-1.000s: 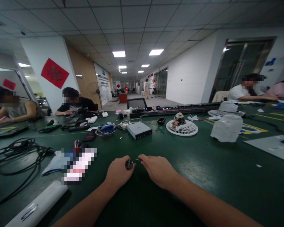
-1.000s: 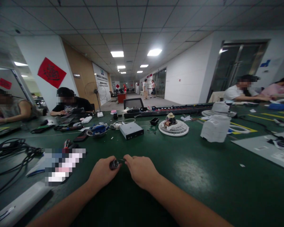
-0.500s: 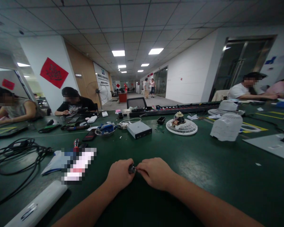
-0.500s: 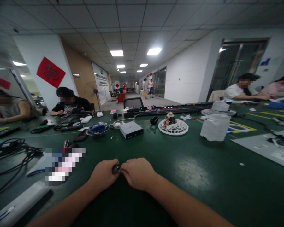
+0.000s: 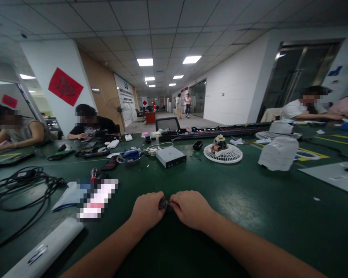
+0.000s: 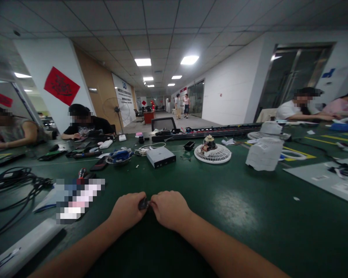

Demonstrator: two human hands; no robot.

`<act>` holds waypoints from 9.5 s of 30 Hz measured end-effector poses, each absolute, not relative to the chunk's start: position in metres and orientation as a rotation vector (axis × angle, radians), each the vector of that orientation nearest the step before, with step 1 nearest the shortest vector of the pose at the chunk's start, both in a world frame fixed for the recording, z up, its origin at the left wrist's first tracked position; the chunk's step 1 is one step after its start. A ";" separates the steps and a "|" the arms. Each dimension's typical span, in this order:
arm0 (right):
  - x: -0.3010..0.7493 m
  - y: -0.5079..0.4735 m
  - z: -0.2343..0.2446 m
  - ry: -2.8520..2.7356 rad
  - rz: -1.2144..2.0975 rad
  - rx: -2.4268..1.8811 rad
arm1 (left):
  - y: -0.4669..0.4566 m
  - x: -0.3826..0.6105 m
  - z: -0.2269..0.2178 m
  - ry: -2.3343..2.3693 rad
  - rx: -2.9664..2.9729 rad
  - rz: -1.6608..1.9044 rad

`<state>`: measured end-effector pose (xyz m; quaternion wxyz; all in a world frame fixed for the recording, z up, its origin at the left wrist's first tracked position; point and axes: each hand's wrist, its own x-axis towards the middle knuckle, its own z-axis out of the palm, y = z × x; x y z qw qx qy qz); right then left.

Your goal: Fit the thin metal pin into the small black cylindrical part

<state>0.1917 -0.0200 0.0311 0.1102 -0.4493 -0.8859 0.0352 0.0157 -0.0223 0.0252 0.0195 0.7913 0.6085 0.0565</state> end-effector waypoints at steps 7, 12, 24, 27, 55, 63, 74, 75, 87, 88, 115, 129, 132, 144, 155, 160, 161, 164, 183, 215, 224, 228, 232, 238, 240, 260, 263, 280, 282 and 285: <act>0.189 -0.019 0.026 -2.558 0.072 -1.391 | -0.021 0.015 0.024 1.922 2.444 0.203; 0.190 -0.022 0.031 -2.491 0.216 -1.364 | -0.019 0.014 0.024 1.984 2.355 0.176; 0.194 -0.011 0.022 -2.564 0.413 -1.155 | -0.014 0.007 0.018 1.998 2.331 0.284; 0.198 -0.009 0.023 -2.425 0.465 -1.111 | -0.014 0.007 0.018 1.975 2.337 0.303; 0.194 -0.009 0.024 -2.135 0.675 -1.067 | -0.016 0.007 0.006 1.499 2.537 0.427; 0.196 -0.007 0.021 -2.076 0.873 -1.041 | -0.020 0.008 0.009 1.463 2.557 0.429; 0.194 -0.011 0.023 -2.218 0.563 -1.196 | -0.017 0.009 0.011 1.564 2.464 0.474; 0.195 -0.011 0.025 -2.216 0.542 -1.194 | -0.016 0.009 0.011 1.628 2.441 0.486; 0.200 -0.009 0.033 -2.607 0.111 -1.105 | -0.014 0.006 0.017 1.839 2.342 0.417; 0.199 -0.010 0.033 -2.593 0.108 -1.128 | -0.015 0.008 0.018 1.831 2.360 0.393; 0.191 -0.021 0.034 -2.540 0.209 -1.202 | -0.021 0.011 0.023 1.876 2.422 0.231; 0.191 -0.020 0.031 -2.548 0.168 -1.250 | -0.022 0.012 0.023 1.878 2.442 0.203; 0.190 -0.019 0.029 -2.557 0.219 -1.228 | -0.022 0.014 0.022 1.883 2.443 0.189; 0.204 -0.004 0.030 -2.330 0.295 -1.535 | -0.015 0.006 0.020 2.000 2.292 0.310; 0.202 -0.001 0.024 -2.270 0.602 -1.309 | -0.016 0.007 0.019 1.910 2.283 0.351; 0.200 -0.002 0.026 -2.283 0.615 -1.059 | -0.018 0.008 0.016 1.741 2.377 0.453; 0.199 -0.002 0.026 -2.272 0.619 -1.047 | -0.019 0.009 0.015 1.687 2.398 0.480; 0.198 -0.004 0.025 -2.181 0.616 -1.120 | -0.022 0.009 0.014 1.496 2.440 0.529; 0.197 -0.004 0.025 -1.978 0.722 -1.154 | -0.020 0.010 0.013 1.543 2.380 0.715; 0.202 -0.006 0.028 -2.389 0.189 -1.325 | -0.019 0.007 0.015 1.565 2.446 0.594; 0.202 -0.007 0.031 -2.266 0.204 -1.431 | -0.015 0.005 0.012 1.624 2.386 0.675; 0.201 -0.007 0.030 -2.270 0.424 -1.410 | -0.014 0.004 0.012 1.733 2.331 0.659; 0.199 -0.006 0.022 -2.366 0.629 -1.313 | -0.012 0.003 0.012 1.772 2.283 0.685; 0.198 -0.005 0.023 -2.258 0.571 -1.263 | -0.014 0.005 0.013 1.684 2.309 0.684; 0.199 -0.005 0.025 -2.225 0.537 -1.240 | -0.016 0.006 0.013 1.614 2.340 0.674; 0.203 -0.002 0.025 -2.175 0.440 -1.159 | -0.021 0.006 0.012 1.316 2.520 0.646; 0.204 -0.001 0.025 -2.205 0.498 -1.200 | -0.021 0.005 0.012 1.313 2.574 0.601; 0.207 0.002 0.028 -2.391 0.297 -1.245 | -0.010 0.001 0.007 1.596 2.228 0.886; 0.207 0.001 0.028 -2.435 0.226 -1.245 | -0.009 0.001 0.006 1.529 2.273 0.879; 0.206 -0.003 0.030 -2.448 0.106 -1.292 | -0.010 0.002 0.006 1.516 2.316 0.882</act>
